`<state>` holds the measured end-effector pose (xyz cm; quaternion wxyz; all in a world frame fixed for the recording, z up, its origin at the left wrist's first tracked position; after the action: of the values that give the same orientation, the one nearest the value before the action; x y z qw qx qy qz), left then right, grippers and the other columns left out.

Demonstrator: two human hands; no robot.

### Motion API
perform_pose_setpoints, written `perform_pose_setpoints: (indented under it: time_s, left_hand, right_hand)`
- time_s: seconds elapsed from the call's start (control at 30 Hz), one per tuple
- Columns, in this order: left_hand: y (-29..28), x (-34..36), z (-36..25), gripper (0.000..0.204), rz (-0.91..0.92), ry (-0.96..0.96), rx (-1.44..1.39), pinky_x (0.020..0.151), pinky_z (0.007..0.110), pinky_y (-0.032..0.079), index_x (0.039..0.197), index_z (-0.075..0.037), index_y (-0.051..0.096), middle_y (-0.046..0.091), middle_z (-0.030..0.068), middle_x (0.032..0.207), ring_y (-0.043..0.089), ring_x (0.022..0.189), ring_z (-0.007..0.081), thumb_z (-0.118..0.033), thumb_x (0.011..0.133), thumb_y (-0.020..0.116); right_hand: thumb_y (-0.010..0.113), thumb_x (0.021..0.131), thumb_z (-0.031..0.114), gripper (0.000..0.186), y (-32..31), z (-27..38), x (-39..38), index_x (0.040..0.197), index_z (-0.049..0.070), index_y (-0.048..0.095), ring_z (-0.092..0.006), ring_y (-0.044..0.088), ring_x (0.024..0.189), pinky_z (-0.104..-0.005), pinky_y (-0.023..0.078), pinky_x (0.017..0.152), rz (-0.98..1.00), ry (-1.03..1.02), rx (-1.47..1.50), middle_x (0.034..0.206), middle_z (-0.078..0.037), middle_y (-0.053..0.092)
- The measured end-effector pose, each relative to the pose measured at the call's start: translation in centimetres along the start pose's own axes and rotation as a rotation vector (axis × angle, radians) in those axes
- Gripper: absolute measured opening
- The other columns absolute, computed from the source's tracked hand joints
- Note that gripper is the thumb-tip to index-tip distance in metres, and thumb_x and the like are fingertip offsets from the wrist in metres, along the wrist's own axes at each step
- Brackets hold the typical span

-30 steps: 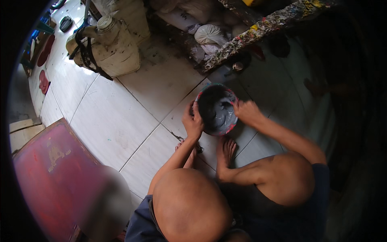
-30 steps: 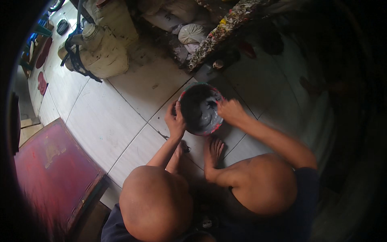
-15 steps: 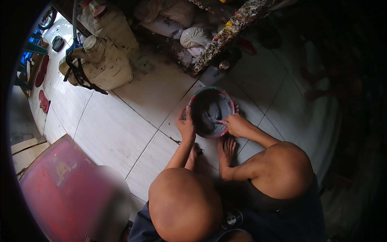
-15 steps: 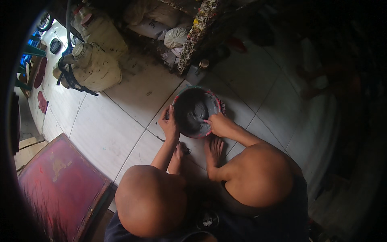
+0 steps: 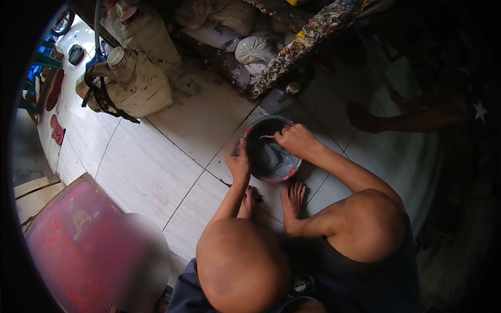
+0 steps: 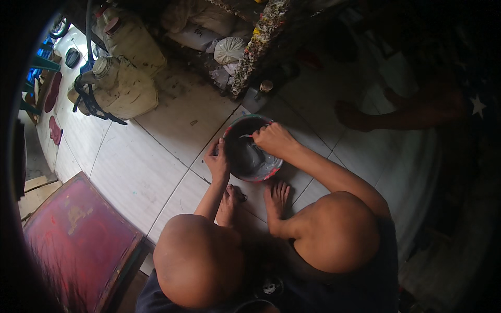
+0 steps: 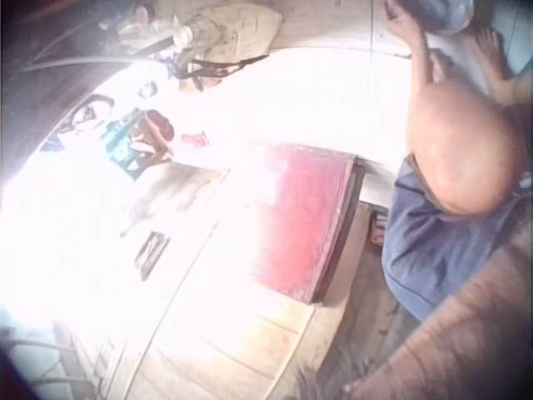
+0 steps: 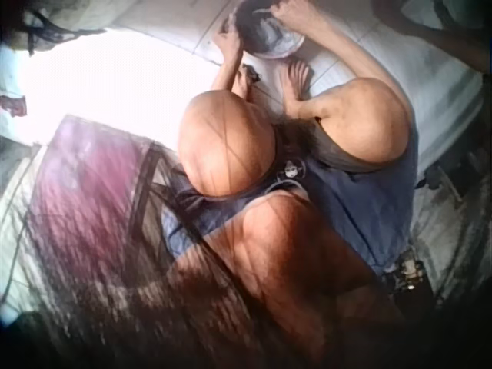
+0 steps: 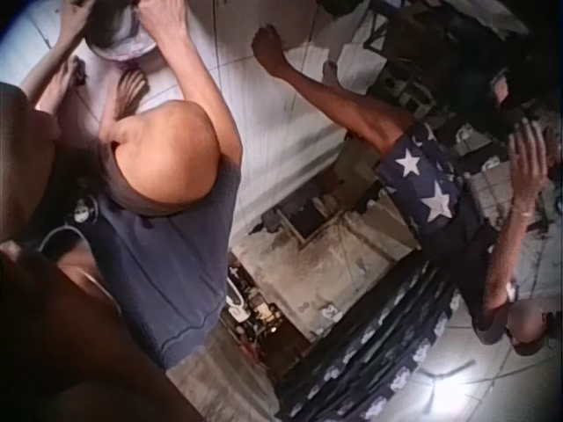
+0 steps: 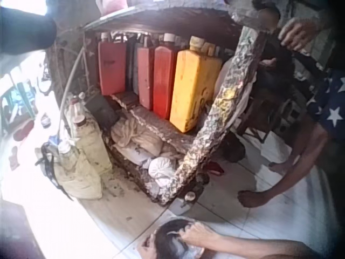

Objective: The person sits on the floor and pours a grey powder from a plastic bag into a bucket containing liquid. They then use a red-handled tool to stir the mixture thoroughly. The person adds more powder from the bag in stages and continues stirring until the mixture appears uniform.

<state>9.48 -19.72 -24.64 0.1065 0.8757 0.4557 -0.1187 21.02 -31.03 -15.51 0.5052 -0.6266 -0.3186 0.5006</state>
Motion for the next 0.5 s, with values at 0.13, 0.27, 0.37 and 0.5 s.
perform_pose_setpoints:
  time_s: [0.13,0.27,0.37,0.5]
  left_hand:
    - [-0.8,0.0,0.5,0.031,-0.041,0.060,-0.008,0.069,0.025,0.044,0.096,0.005,0.068,0.064,0.0026,0.078,0.053,0.072,0.0088,-0.025,0.095,0.063]
    - [0.3,0.3,1.8,0.030,-0.009,0.018,0.030,0.057,0.024,0.041,0.097,0.003,0.069,0.062,0.0020,0.073,0.050,0.063,0.0074,-0.026,0.094,0.063]
    - [0.4,0.7,1.4,0.029,0.006,0.025,0.060,0.052,0.024,0.036,0.097,0.002,0.070,0.059,-0.0002,0.069,0.045,0.059,0.0058,-0.026,0.094,0.063]
    - [0.2,0.5,1.9,0.029,-0.009,0.045,0.019,0.051,0.023,0.035,0.097,0.002,0.070,0.058,-0.0010,0.067,0.043,0.057,0.0055,-0.027,0.094,0.063]
  right_hand:
    - [0.069,0.073,0.011,0.019,1.6,-0.8,-3.7,0.088,0.000,0.071,-0.0335,0.070,0.079,-0.0440,0.056,0.068,0.275,0.064,0.131,0.078,-0.021,0.069]
    - [0.064,0.085,0.016,0.021,6.6,-1.2,-3.0,0.083,-0.004,0.069,-0.0429,0.066,0.083,-0.0482,0.053,0.075,0.293,0.334,0.657,0.081,-0.028,0.065]
    - [0.064,0.086,0.016,0.022,5.5,-1.4,-1.4,0.082,-0.004,0.069,-0.0422,0.066,0.082,-0.0489,0.051,0.073,0.113,0.464,0.779,0.080,-0.030,0.063]
    - [0.065,0.085,0.016,0.020,8.2,-0.3,-5.0,0.080,-0.003,0.070,-0.0399,0.067,0.081,-0.0480,0.051,0.069,0.307,0.320,0.637,0.077,-0.029,0.063]
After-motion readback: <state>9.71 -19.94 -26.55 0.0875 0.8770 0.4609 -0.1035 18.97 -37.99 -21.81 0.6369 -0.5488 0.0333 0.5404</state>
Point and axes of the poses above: each hand's wrist, its own x-axis towards the middle knuckle, its own y-axis out of the palm, z = x × y, the point moved 10 cm from there along x, towards the middle knuckle
